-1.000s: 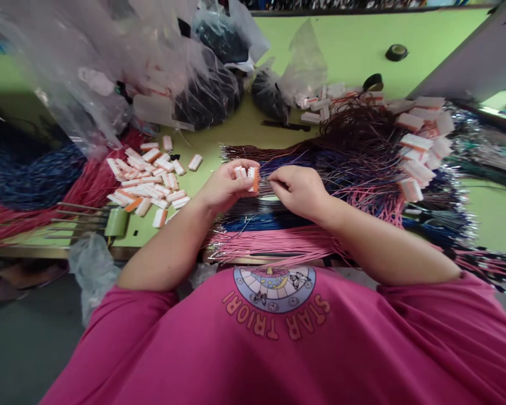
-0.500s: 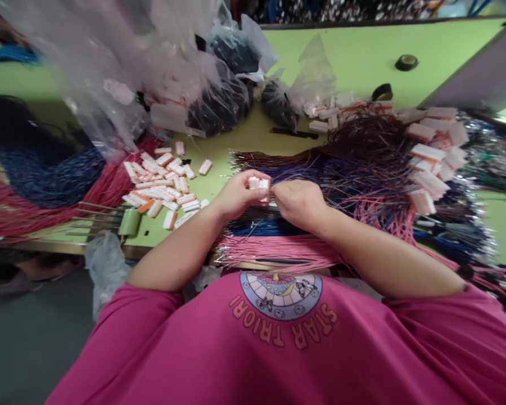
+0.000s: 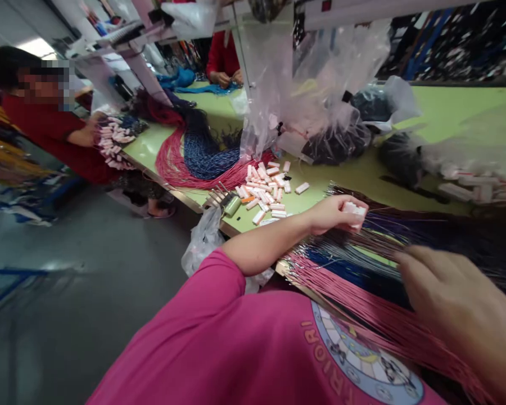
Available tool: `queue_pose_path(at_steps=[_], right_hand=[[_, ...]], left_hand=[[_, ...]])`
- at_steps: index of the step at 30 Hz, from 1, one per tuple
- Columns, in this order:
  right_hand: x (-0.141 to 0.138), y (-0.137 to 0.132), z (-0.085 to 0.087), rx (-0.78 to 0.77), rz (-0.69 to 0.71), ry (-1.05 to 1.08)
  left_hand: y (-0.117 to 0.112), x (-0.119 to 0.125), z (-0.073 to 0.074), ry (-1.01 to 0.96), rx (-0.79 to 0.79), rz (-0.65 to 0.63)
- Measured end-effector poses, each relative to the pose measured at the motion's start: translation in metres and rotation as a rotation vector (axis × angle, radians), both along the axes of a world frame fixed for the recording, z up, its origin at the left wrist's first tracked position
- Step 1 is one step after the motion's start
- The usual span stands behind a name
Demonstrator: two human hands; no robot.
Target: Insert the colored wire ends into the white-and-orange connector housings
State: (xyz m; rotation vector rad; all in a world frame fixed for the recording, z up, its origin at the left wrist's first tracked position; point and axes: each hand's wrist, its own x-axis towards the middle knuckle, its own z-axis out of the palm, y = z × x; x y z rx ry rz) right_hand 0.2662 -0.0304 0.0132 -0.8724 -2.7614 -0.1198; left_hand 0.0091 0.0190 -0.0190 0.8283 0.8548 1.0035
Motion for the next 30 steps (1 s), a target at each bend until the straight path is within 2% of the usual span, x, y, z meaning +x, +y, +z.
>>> queue_pose_path(at_steps=[3,5,7,11,15,19,22,26,30], right_hand=[[0.005,-0.019,-0.023,-0.100,0.090,-0.095],[0.000,-0.026,-0.034,-0.150,0.051,-0.193],[-0.009,-0.030,-0.036,-0.206,-0.024,-0.284],[-0.021,-0.026,-0.017,-0.344,-0.064,-0.392],[-0.020,-0.019,-0.001,-0.471,-0.126,-0.305],[-0.017,-0.016,0.002,-0.624,-0.146,-0.219],[-0.013,-0.012,0.003,-0.661,-0.106,-0.227],[0.000,-0.004,0.012,-0.632,-0.162,-0.139],[0.027,0.006,0.026,-0.805,-0.097,-0.105]], left_hand=[[0.002,-0.001,0.005,-0.001,-0.033,-0.017],[-0.001,0.000,0.009,0.016,-0.058,-0.026],[-0.006,0.000,0.013,0.019,-0.039,0.017],[-0.010,-0.003,0.013,0.064,-0.003,0.085],[-0.007,-0.005,0.011,0.111,-0.003,0.079],[-0.010,-0.003,0.013,0.151,0.004,0.083],[-0.011,-0.003,0.013,0.166,0.005,0.085],[-0.010,-0.004,0.008,0.177,0.031,0.073],[-0.009,-0.005,0.005,0.185,0.049,0.038]])
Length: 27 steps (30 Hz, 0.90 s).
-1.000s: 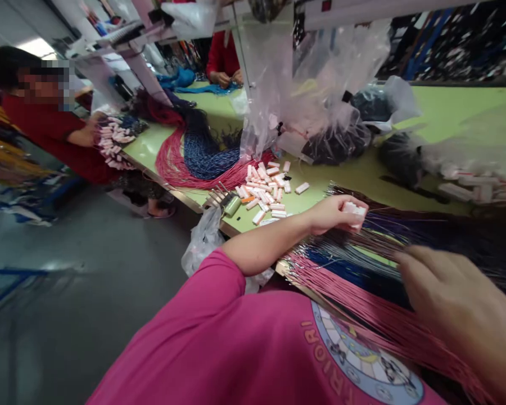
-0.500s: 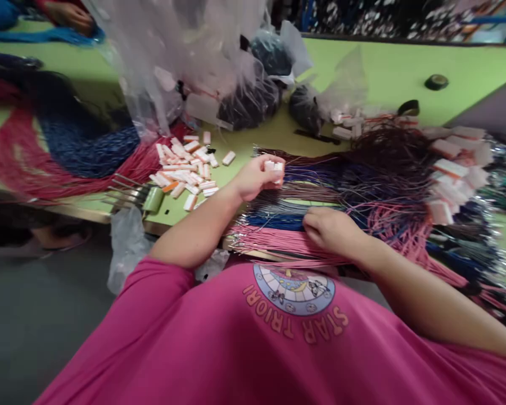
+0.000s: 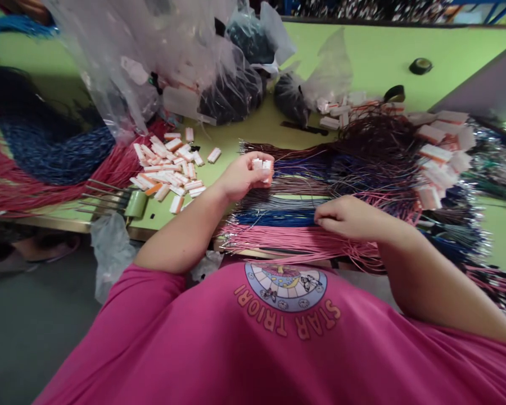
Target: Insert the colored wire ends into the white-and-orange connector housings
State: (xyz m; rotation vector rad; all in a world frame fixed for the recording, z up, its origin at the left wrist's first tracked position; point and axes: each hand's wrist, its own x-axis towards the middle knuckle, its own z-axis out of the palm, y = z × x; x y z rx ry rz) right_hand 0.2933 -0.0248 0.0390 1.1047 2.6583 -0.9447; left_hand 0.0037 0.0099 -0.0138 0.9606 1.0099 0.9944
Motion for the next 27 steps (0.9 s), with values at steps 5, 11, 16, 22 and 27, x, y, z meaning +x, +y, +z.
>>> queue_pose_path(at_steps=[5,11,16,22,27], right_hand=[[0.018,0.009,0.019,-0.360,0.143,0.166],[-0.061,-0.016,0.027,-0.430,0.385,0.277],[-0.123,-0.043,0.026,-0.426,0.458,0.365],[-0.095,-0.006,-0.009,0.088,-0.159,0.531],[-0.072,0.015,-0.029,0.386,-0.313,0.419]], left_hand=[[-0.002,0.000,0.004,-0.013,-0.039,-0.003],[-0.005,0.002,0.007,-0.042,-0.061,-0.032],[-0.006,0.000,0.007,-0.015,-0.050,-0.042],[-0.008,0.002,0.007,-0.079,-0.068,-0.068],[-0.008,0.004,0.004,-0.137,-0.079,-0.119]])
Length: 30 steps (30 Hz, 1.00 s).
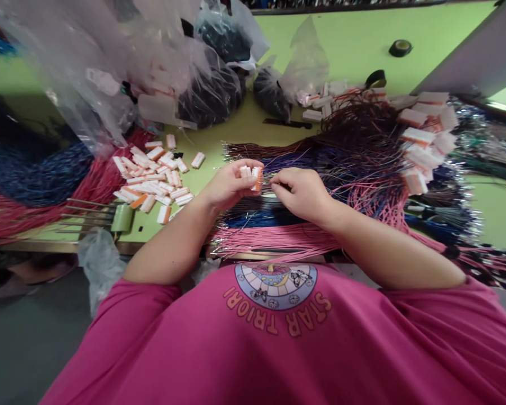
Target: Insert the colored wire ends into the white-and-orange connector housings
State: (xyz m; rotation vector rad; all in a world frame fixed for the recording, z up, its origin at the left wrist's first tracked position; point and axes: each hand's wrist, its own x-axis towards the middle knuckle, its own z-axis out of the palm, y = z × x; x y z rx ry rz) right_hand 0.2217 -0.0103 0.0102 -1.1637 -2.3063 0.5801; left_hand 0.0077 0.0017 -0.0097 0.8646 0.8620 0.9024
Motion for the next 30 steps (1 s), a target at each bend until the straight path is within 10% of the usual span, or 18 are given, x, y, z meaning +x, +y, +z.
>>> queue_pose_path(at_steps=[30], right_hand=[[-0.004,-0.011,0.016,0.135,0.084,-0.570]], left_hand=[[-0.004,0.007,0.001,0.213,0.134,0.034]])
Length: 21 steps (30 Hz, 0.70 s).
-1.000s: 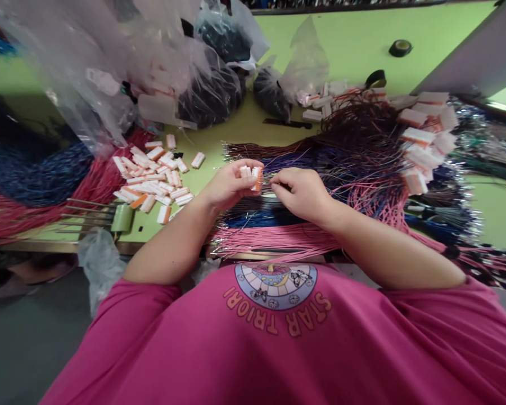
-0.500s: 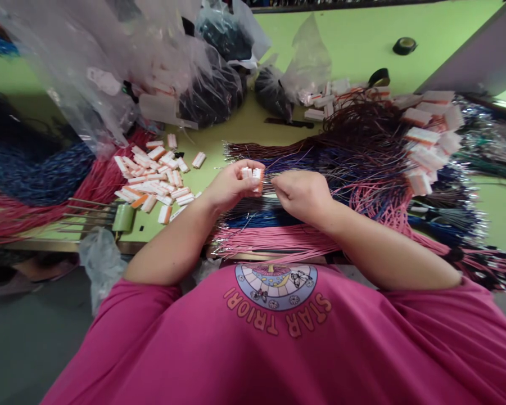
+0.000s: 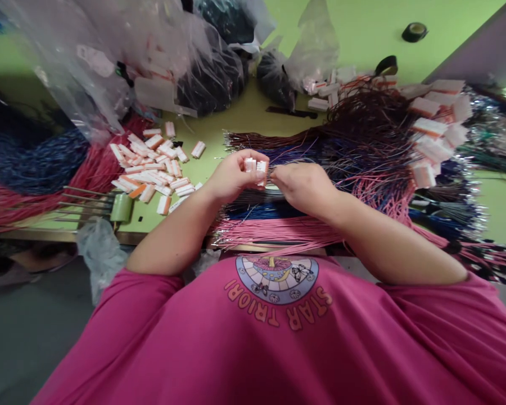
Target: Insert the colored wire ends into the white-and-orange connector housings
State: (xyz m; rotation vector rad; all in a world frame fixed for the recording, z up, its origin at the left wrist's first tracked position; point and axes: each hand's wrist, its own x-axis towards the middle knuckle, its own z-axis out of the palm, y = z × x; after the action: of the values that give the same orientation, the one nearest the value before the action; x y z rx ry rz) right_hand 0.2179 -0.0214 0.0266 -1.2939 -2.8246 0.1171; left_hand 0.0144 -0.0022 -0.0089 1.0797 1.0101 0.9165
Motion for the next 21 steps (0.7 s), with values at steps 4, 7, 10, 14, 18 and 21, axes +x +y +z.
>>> queue_pose_path(at_steps=[4,7,10,14,18,21], right_hand=[[0.021,-0.031,0.011,0.153,0.138,0.038],[0.025,-0.056,0.001,0.004,0.276,-0.062],[0.022,-0.066,-0.016,-0.135,0.289,-0.185],[0.024,-0.063,-0.017,-0.202,0.265,-0.162],[0.031,-0.056,0.000,-0.364,0.175,-0.049],[0.032,-0.055,0.009,-0.519,0.205,-0.013]], left_hand=[[0.004,-0.006,0.005,-0.031,0.005,0.118],[0.007,-0.008,0.003,-0.028,-0.009,0.139],[0.007,-0.007,0.000,-0.014,-0.018,0.111],[0.008,-0.008,-0.001,-0.014,-0.037,0.106],[0.010,-0.010,-0.002,-0.019,-0.046,0.102],[0.008,-0.008,0.000,-0.056,-0.063,0.109]])
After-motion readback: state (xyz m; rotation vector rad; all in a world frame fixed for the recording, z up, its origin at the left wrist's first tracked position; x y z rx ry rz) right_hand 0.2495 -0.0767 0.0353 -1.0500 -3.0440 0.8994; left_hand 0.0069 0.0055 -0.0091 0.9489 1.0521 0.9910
